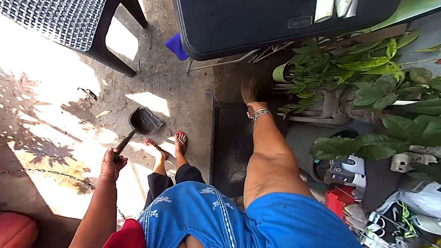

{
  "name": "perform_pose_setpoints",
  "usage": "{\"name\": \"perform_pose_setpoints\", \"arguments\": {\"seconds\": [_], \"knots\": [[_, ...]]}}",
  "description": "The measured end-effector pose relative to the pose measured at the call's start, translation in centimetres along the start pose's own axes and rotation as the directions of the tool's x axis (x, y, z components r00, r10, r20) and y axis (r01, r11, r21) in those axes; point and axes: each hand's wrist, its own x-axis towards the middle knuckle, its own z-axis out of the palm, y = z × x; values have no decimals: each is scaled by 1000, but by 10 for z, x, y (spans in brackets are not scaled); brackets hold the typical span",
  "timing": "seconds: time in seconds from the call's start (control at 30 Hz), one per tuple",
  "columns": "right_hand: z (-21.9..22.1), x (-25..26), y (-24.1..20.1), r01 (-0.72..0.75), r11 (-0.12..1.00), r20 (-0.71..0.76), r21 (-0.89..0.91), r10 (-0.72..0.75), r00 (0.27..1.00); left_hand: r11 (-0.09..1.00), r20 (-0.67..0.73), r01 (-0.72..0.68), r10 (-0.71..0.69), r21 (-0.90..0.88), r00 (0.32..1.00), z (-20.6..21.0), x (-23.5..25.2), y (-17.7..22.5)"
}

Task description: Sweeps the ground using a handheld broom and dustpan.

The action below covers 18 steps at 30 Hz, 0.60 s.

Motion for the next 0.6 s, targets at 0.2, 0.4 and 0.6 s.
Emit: {"name": "perform_pose_setpoints", "arguments": {"seconds": [0.2,0.4,0.6], "knots": [[-52,-49,14,113,992,200,-62,-98,975,996,4,-10,10,-88,1000,11,-10,7],[-166,-70,44,149,989,11,-24,-149,989,999,79,5,-1,-53,997,35,-17,29],[-161,-62,61,185,978,-98,-97,-195,976,998,130,-28,36,-60,991,58,-30,53]]}}
